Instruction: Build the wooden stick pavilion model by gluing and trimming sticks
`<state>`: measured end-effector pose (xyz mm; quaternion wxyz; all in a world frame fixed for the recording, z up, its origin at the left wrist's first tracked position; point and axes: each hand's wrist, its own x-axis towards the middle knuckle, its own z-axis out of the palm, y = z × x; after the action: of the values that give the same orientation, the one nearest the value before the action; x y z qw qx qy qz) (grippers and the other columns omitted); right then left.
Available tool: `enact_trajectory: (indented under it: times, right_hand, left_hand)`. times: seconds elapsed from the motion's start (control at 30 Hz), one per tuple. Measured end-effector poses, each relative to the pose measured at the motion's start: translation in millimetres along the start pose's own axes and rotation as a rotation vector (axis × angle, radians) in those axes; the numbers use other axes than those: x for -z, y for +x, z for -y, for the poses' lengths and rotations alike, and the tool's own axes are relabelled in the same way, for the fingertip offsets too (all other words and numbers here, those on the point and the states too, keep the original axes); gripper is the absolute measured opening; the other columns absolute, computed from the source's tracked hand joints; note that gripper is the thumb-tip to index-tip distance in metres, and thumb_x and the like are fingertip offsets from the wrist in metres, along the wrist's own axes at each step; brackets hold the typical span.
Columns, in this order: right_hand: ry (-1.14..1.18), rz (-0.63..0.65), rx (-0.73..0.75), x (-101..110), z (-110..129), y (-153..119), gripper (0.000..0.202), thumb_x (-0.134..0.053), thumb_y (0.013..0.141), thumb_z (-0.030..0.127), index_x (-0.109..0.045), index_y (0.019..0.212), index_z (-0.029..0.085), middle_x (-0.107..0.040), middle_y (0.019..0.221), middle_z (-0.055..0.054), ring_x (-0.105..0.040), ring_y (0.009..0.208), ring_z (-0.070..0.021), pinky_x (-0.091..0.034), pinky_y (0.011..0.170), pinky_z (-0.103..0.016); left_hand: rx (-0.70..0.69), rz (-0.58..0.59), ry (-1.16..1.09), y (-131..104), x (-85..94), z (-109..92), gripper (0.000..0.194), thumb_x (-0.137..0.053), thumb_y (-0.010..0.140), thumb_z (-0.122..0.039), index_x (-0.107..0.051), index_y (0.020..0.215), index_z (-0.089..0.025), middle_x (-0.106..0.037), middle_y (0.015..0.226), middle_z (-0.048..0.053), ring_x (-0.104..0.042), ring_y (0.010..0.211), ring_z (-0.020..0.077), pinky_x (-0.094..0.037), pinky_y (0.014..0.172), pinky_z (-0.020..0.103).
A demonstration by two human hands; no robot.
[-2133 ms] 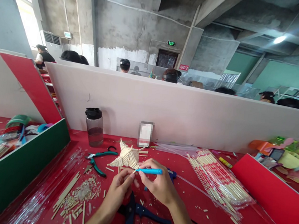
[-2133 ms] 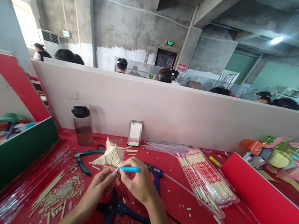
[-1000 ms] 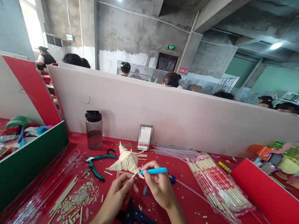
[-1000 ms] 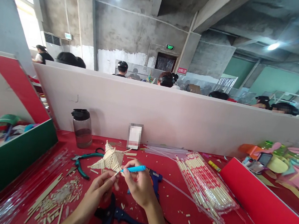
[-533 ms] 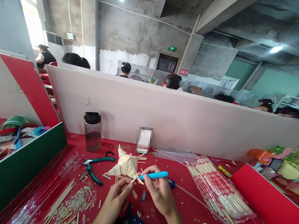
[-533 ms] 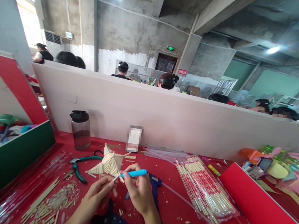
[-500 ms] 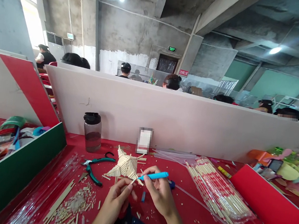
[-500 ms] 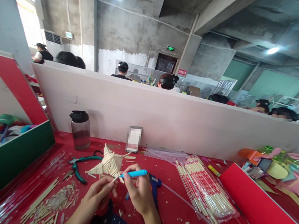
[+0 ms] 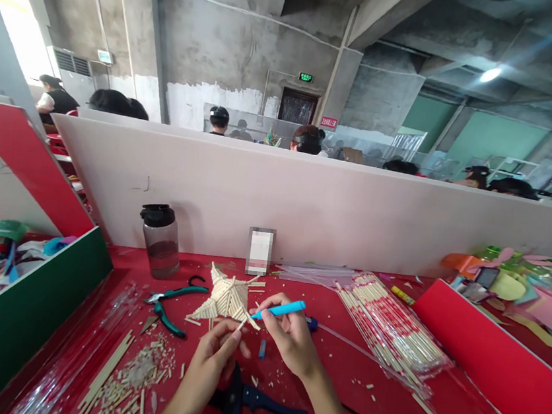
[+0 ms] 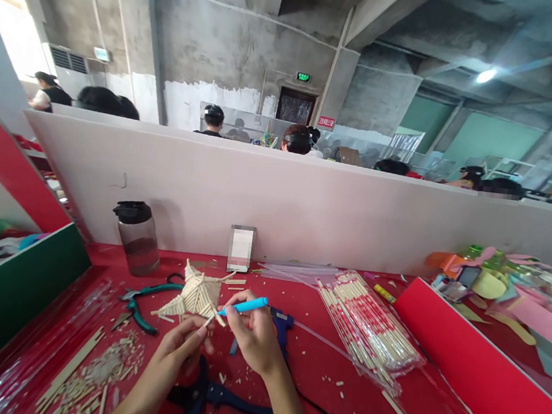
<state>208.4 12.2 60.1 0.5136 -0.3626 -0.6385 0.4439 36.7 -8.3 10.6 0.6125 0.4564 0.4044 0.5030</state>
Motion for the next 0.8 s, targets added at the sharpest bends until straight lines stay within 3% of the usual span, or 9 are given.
enact_trajectory:
  times: [0.2,0.3,0.4,0.57,0.67,0.8]
  right_hand:
    - [0.003,-0.058,-0.022,15,-5,3,0.025,-0.058,0.095,0.046,-0.06,0.095,0.021,-0.061,0.085,-0.002,-0.065,0.078,-0.0168,-0.056,0.072,-0.029]
    - [-0.134,-0.075,-0.026,24,-12,6,0.027,-0.057,0.096,0.047,-0.062,0.095,0.02,-0.062,0.083,-0.001,-0.061,0.071,-0.0147,-0.052,0.066,-0.025]
    - [-0.328,-0.076,0.026,31,-14,8,0.027,-0.057,0.096,0.044,-0.067,0.094,0.02,-0.067,0.089,-0.003,-0.063,0.079,-0.0165,-0.049,0.072,-0.026]
    - [-0.564,0.134,-0.006,39,-11,3,0.021,-0.052,0.098,0.024,-0.071,0.106,0.023,-0.074,0.088,-0.003,-0.068,0.085,-0.0188,-0.046,0.077,-0.027]
    - [-0.738,0.276,-0.05,37,-15,-2,0.014,-0.067,0.088,0.023,-0.07,0.101,0.024,-0.075,0.098,-0.004,-0.068,0.091,-0.0217,-0.044,0.078,-0.027]
    - [-0.905,0.413,-0.083,26,-27,-8,0.034,-0.081,0.075,0.025,-0.066,0.105,0.024,-0.073,0.104,-0.005,-0.067,0.098,-0.0254,-0.044,0.08,-0.029]
  left_hand:
    - [0.02,-0.013,0.022,-1,2.2,-2,0.049,-0.068,0.08,-0.063,-0.06,0.093,-0.017,-0.065,0.068,-0.001,-0.035,0.036,0.0024,-0.024,0.037,0.016]
    - [0.034,-0.015,0.037,-1,4.4,0,0.049,-0.067,0.08,-0.064,-0.06,0.094,-0.017,-0.065,0.07,-0.001,-0.036,0.038,0.0027,-0.025,0.037,0.016]
    - [0.042,-0.004,0.047,0,6.6,4,0.047,-0.067,0.082,-0.063,-0.059,0.094,-0.018,-0.065,0.072,-0.001,-0.036,0.038,0.0027,-0.026,0.037,0.016]
    - [0.057,0.038,0.059,-2,7.5,8,0.046,-0.066,0.082,-0.062,-0.057,0.092,-0.018,-0.064,0.066,-0.001,-0.038,0.039,0.0037,-0.025,0.039,0.016]
    - [0.054,0.05,0.064,-3,6.0,5,0.045,-0.067,0.082,-0.062,-0.056,0.09,-0.018,-0.062,0.061,-0.002,-0.037,0.04,0.0039,-0.026,0.04,0.016]
    - [0.042,0.068,0.076,-4,4.4,1,0.045,-0.067,0.082,-0.062,-0.056,0.087,-0.018,-0.061,0.058,-0.003,-0.037,0.04,0.0042,-0.027,0.041,0.017]
